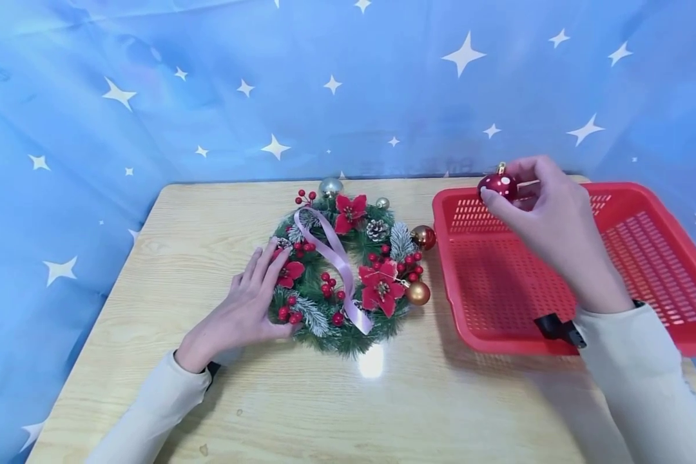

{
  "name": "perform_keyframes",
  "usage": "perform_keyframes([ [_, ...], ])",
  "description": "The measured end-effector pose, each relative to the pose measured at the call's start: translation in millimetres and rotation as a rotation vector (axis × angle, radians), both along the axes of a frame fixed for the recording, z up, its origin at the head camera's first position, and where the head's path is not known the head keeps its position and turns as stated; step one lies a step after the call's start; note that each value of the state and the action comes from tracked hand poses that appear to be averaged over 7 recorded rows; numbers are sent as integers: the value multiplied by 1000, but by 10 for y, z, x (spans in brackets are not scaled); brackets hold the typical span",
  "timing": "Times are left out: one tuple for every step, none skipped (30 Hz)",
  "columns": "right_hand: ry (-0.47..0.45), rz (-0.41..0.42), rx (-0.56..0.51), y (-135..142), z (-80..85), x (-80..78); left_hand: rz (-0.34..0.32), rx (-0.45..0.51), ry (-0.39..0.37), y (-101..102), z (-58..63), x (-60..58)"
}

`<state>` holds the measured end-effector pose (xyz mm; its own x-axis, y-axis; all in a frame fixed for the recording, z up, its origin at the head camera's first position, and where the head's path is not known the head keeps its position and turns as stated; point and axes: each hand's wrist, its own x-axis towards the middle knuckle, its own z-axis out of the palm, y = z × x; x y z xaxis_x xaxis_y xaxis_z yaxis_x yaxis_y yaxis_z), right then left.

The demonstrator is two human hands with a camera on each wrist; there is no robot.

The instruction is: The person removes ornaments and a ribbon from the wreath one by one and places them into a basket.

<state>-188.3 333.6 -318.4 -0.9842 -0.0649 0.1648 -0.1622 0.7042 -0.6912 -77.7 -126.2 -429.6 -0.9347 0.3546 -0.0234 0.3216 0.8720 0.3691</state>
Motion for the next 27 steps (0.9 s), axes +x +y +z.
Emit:
perform_keyframes([
  [0,-1,2,6,-14,-12,-2,4,-4,2,-3,-7],
  [-3,-1,4,11,-28,-23,-4,5,-7,1,-5,-12],
  [-5,-2,5,16,-42,-34,-6,6,-8,0,-6,-17],
  [-8,-3,7,20,-54,-45,-7,8,-10,-1,-6,-21],
  [-12,-4,11,22,-66,-57,-8,12,-13,-2,-6,-24],
  [-16,-1,12,27,-77,-69,-8,14,-12,-4,-8,-28],
  [-22,4,15,31,-89,-80,-8,15,-12,-7,-9,-30],
  [-25,9,19,35,-103,-90,-8,16,-12,-10,-9,-30],
  [-26,14,23,40,-118,-99,-7,18,-11,-12,-11,-29],
  [-30,21,25,44,-135,-107,-7,19,-10,-15,-14,-28],
  [-35,27,27,48,-154,-115,-7,20,-9,-17,-17,-27],
  [-37,31,30,52,-173,-124,-7,21,-7,-19,-20,-27],
  [-42,33,38,55,-192,-130,-8,22,-5,-19,-21,-25],
  [-45,35,42,60,-212,-138,-9,24,-4,-18,-22,-24],
  [-52,37,47,66,-231,-147,-10,27,-2,-17,-23,-24],
  [-59,39,54,71,-248,-157,-11,28,-2,-15,-24,-24],
  [-66,41,63,76,-264,-169,-12,29,-3,-14,-24,-25],
  [-74,45,74,82,-277,-180,-12,29,-4,-12,-22,-25],
  [-87,55,83,91,-289,-191,-12,28,-6,-11,-21,-26],
  [-99,66,93,98,-298,-202,-13,27,-6,-11,-20,-27],
  [-113,79,107,103,-305,-213,-14,25,-1,-11,-20,-27],
  [-129,95,121,107,-312,-225,-14,23,-1,-13,-20,-27],
  [-144,113,142,110,-319,-237,-14,21,0,-15,-19,-26],
  [-161,133,163,113,-326,-249,-13,19,2,-17,-20,-24],
  [-178,153,182,117,-335,-259,-13,18,5,-21,-22,-23],
  [-194,169,204,118,-343,-270,-12,16,9,-23,-23,-21],
  [-211,184,223,123,-353,-280,-11,15,11,-23,-22,-19],
])
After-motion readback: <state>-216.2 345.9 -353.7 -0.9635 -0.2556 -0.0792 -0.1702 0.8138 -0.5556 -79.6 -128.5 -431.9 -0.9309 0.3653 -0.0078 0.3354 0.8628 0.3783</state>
